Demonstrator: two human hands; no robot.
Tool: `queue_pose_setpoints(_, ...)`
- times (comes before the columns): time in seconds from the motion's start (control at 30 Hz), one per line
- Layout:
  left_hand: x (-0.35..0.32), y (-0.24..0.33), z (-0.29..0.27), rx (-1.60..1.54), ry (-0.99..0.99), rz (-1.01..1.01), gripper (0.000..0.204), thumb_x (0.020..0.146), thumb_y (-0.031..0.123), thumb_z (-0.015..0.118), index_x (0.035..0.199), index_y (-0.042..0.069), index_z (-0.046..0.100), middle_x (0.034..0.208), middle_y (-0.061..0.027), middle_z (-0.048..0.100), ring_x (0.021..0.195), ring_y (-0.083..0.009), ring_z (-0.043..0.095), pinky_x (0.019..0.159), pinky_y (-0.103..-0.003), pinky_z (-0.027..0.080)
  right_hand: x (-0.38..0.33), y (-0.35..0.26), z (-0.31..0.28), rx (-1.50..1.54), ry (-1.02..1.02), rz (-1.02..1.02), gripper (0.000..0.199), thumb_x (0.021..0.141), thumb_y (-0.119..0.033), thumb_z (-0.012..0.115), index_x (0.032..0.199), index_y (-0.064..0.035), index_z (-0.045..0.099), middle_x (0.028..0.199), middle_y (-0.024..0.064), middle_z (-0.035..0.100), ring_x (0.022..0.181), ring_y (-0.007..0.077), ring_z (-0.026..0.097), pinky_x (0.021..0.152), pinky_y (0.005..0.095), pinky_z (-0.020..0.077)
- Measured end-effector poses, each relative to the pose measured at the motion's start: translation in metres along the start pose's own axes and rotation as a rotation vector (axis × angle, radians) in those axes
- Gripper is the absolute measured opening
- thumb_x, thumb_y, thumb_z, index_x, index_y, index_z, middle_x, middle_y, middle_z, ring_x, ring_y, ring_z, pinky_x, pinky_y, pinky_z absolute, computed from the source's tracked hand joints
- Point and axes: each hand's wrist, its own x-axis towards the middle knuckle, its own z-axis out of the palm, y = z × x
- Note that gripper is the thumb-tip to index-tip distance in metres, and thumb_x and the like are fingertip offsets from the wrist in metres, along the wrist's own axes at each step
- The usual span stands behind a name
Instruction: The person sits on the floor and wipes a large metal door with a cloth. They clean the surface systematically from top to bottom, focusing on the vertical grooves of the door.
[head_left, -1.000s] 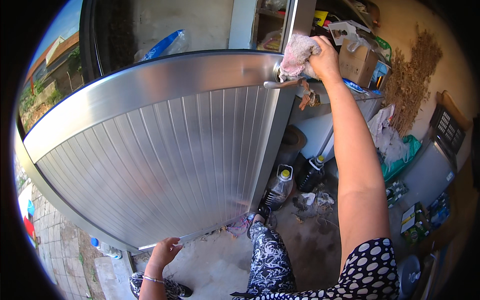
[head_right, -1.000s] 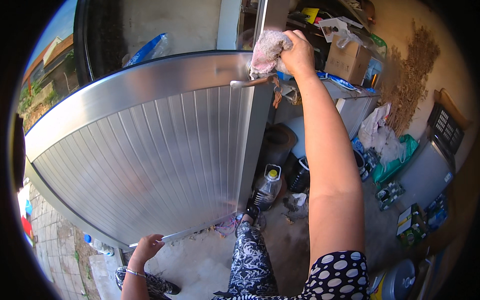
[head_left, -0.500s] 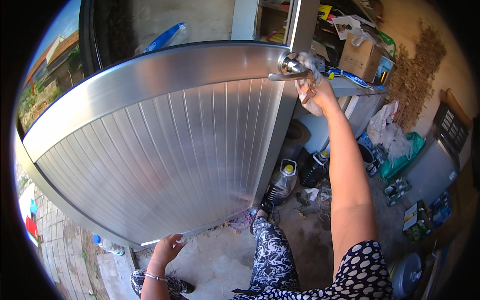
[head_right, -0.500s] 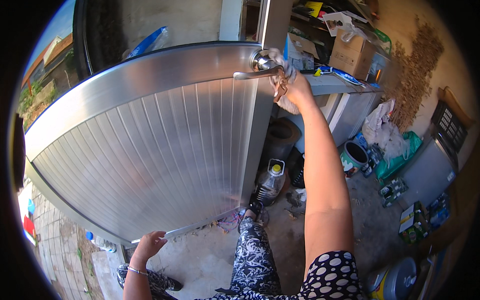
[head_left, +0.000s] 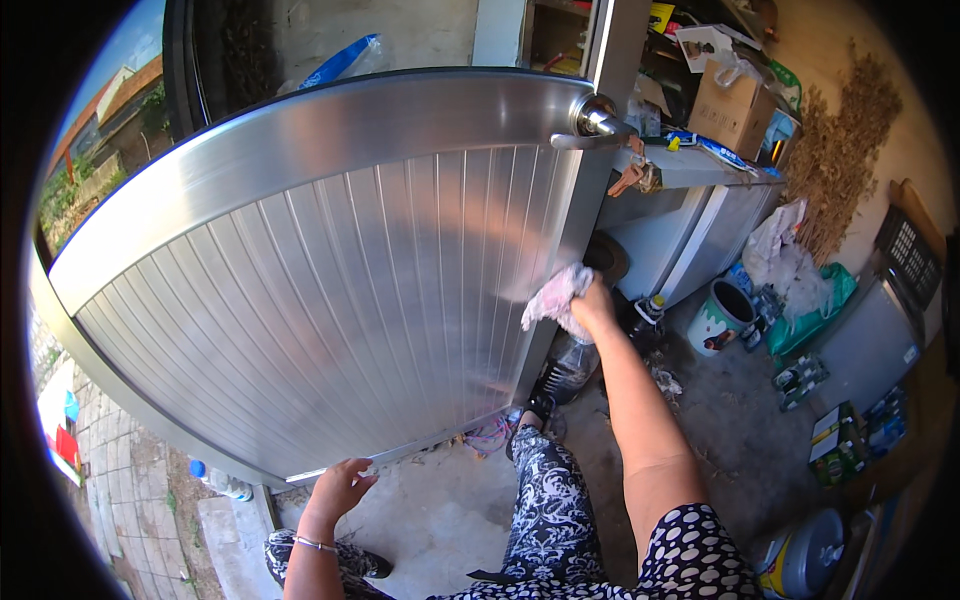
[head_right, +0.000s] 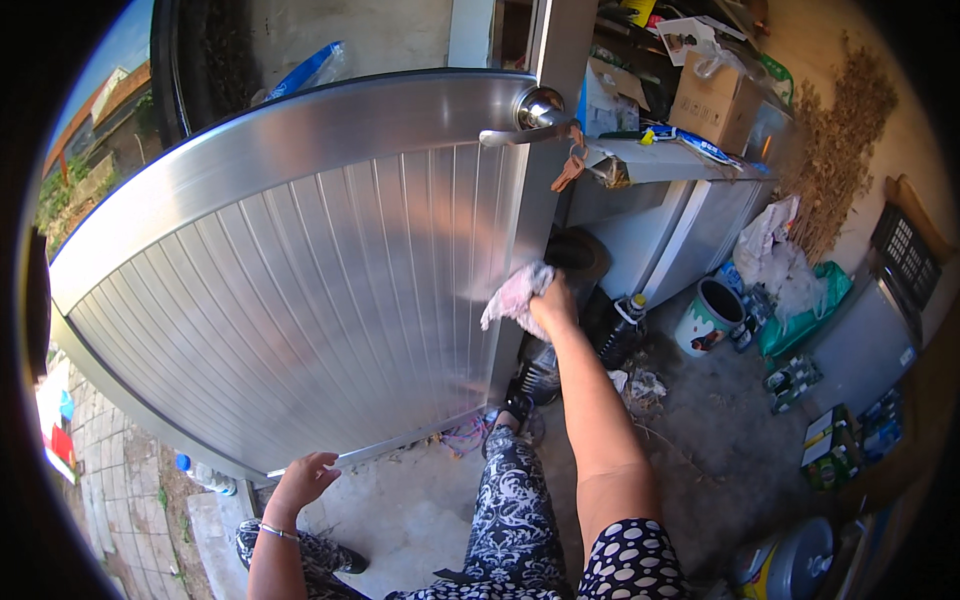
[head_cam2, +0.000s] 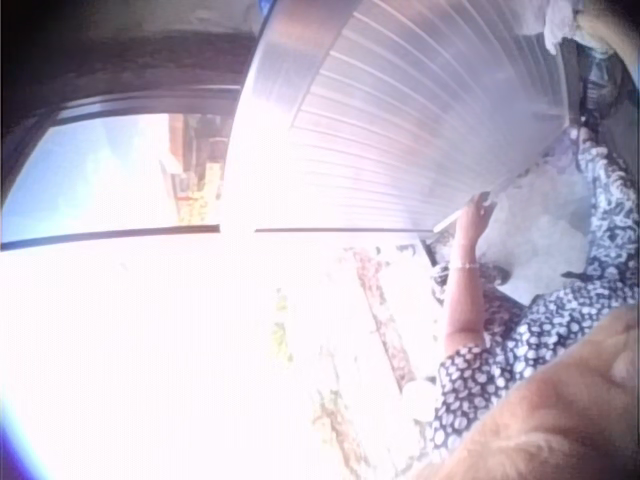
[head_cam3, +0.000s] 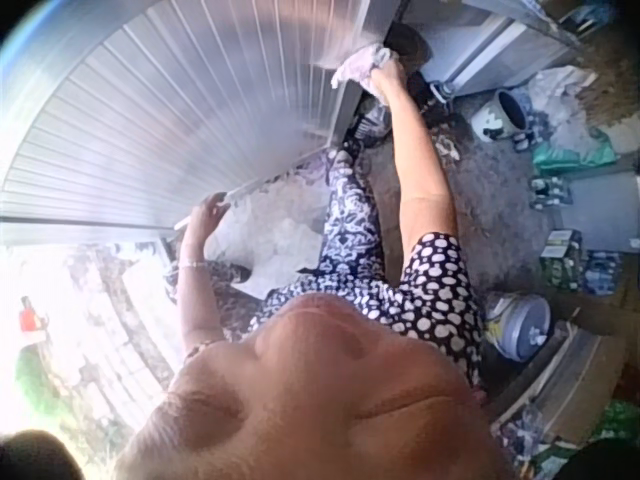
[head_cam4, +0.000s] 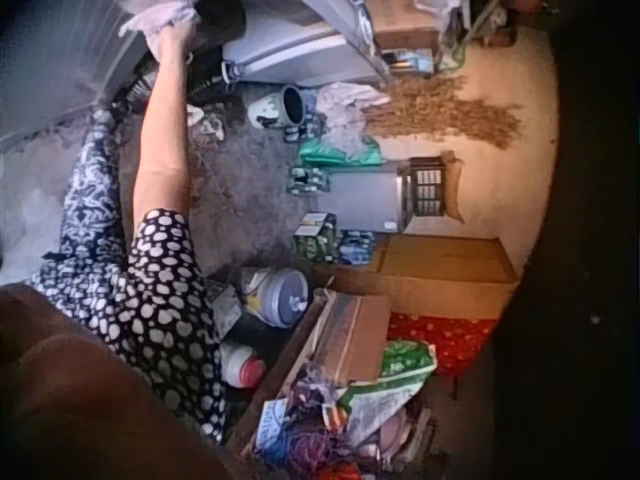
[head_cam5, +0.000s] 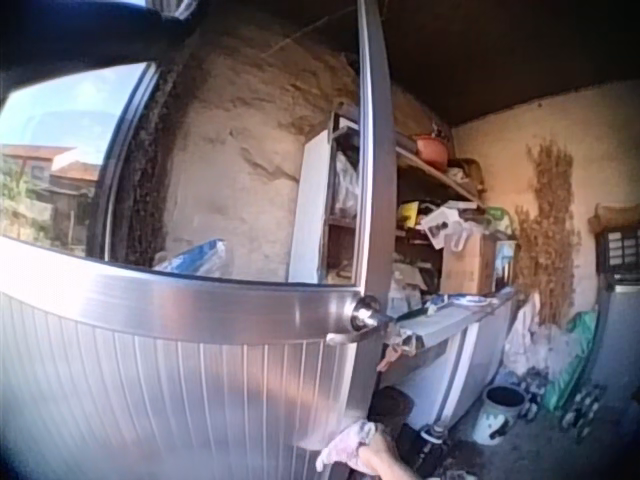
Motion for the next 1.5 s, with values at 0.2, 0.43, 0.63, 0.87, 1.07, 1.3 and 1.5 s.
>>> queue_pose_setpoints(0.2,0.001,-0.005,-0.001,-0.04,-0.001,-0.047,0.036,0.085,0.03,0.069,0.11,0.005,0.064,0.103,-0.0136,0.068,0.088,-0.0275,0.067,0.078,-0.036,0.053,-0.027,0.028,0.044,0.021,-0.086,0.072,0.058,0.069,-0.017,0.066,0.122,-0.0013,0.051,0.118,0.0251,0.06,0.114,0.0387,0.056,0.098,0.0405,0.0433)
queue_pose_setpoints(0.43,-0.008,-0.009,-0.006,0.005,0.011,-0.038,0.036,0.084,0.03,0.069,0.111,0.005,0.064,0.104,-0.013,0.068,0.088,-0.0276,0.067,0.078,-0.036,0.053,0.021,-0.08,-0.043,0.389,0.286,-0.271,0.055,0.068,-0.014,0.065,0.121,-0.0013,0.052,0.118,0.0243,0.06,0.112,0.0377,0.057,0.096,0.04,0.0437)
queue_pose_setpoints(0.63,-0.011,-0.002,-0.006,0.017,0.008,0.0,0.036,0.085,0.032,0.067,0.111,0.007,0.064,0.102,-0.0125,0.067,0.089,-0.0299,0.066,0.078,-0.038,0.052,0.062,-0.143,-0.098,0.601,0.578,-0.605,0.041,0.071,-0.004,0.066,0.112,-0.0014,0.059,0.109,0.0167,0.063,0.103,0.0288,0.06,0.092,0.0354,0.0447)
queue_pose_setpoints(0.87,-0.025,0.007,-0.012,0.094,0.01,0.049,0.034,0.083,0.027,0.069,0.109,0.005,0.065,0.101,-0.0126,0.066,0.087,-0.0269,0.066,0.077,-0.036,0.052,0.023,-0.137,-0.06,0.123,0.817,-0.881,0.032,0.062,-0.008,0.071,0.092,-0.0057,0.059,0.1,0.0126,0.058,0.095,0.0358,0.056,0.082,0.0448,0.0443)
queue_pose_setpoints(1.07,-0.02,0.008,-0.011,0.134,-0.006,0.038,0.036,0.083,0.028,0.069,0.11,0.005,0.064,0.101,-0.0128,0.066,0.088,-0.0274,0.066,0.076,-0.036,0.053,0.013,-0.129,-0.058,0.147,0.725,-0.828,0.054,0.066,-0.012,0.075,0.115,-0.0067,0.052,0.112,0.0168,0.057,0.105,0.0389,0.054,0.09,0.0456,0.0427)
queue_pose_setpoints(1.3,-0.015,0.007,-0.003,0.136,-0.019,0.054,0.037,0.083,0.029,0.069,0.111,0.005,0.064,0.103,-0.0139,0.067,0.089,-0.0279,0.066,0.077,-0.037,0.053,0.011,-0.142,-0.088,0.038,0.503,-0.718,0.072,0.071,-0.016,0.074,0.133,-0.0122,0.038,0.127,0.0174,0.05,0.118,0.0397,0.047,0.097,0.0457,0.0413)
queue_pose_setpoints(1.5,-0.012,0.005,0.0,0.153,-0.016,0.066,0.036,0.082,0.028,0.07,0.11,0.005,0.064,0.102,-0.0139,0.067,0.088,-0.028,0.066,0.076,-0.037,0.052,0.014,-0.138,-0.079,0.117,0.512,-0.726,0.069,0.071,-0.015,0.074,0.132,-0.0121,0.041,0.125,0.0157,0.053,0.116,0.0373,0.051,0.094,0.0442,0.0439)
